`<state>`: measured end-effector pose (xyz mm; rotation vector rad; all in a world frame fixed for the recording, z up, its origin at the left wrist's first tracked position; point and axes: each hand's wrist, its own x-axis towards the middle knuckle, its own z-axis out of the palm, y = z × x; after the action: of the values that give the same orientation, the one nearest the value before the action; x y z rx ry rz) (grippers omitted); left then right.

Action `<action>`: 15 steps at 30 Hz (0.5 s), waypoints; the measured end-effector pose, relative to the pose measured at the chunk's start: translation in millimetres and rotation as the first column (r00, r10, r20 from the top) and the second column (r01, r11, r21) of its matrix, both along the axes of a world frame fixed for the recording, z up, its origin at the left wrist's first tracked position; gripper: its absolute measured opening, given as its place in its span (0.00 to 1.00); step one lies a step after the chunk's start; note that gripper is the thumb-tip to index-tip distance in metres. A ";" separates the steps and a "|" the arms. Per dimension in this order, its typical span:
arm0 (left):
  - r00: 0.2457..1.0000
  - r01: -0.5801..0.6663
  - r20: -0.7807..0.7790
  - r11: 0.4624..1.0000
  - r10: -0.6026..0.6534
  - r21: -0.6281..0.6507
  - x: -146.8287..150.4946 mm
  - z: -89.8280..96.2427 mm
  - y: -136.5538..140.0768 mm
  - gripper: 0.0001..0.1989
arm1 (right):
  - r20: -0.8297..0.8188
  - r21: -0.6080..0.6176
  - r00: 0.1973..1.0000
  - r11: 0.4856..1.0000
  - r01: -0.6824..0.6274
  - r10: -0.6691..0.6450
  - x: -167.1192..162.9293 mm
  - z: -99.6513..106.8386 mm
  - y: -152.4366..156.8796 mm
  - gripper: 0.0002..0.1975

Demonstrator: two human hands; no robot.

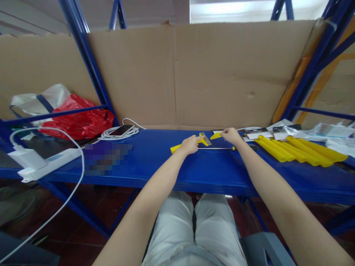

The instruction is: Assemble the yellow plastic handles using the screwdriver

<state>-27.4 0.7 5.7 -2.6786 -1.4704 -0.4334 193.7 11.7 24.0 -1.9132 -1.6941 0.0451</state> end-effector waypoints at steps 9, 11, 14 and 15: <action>1.000 -0.007 -0.013 1.000 0.007 -0.006 0.1 1.6 -1.3 0.28 | -0.604 0.166 0.795 0.984 0.064 0.050 -9.9 6.7 -1.3 0.06; 1.000 0.001 -0.028 1.000 -0.001 -0.005 0.0 2.1 -1.5 0.28 | -0.743 0.145 0.667 0.987 0.069 0.063 -14.1 10.2 -3.8 0.04; 0.999 -0.001 -0.038 1.000 0.001 -0.007 0.0 2.6 -1.9 0.27 | -0.878 0.107 0.474 0.993 0.050 0.071 -17.5 14.7 -6.7 0.02; 0.999 -0.004 -0.038 1.000 0.004 -0.008 0.0 2.7 -2.0 0.27 | -0.903 0.100 0.423 0.994 0.040 0.074 -17.7 15.7 -7.2 0.02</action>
<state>-27.3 -1.4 8.4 -2.6746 -1.4702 -0.3753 176.0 4.5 39.7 -1.3159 -0.8905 0.8466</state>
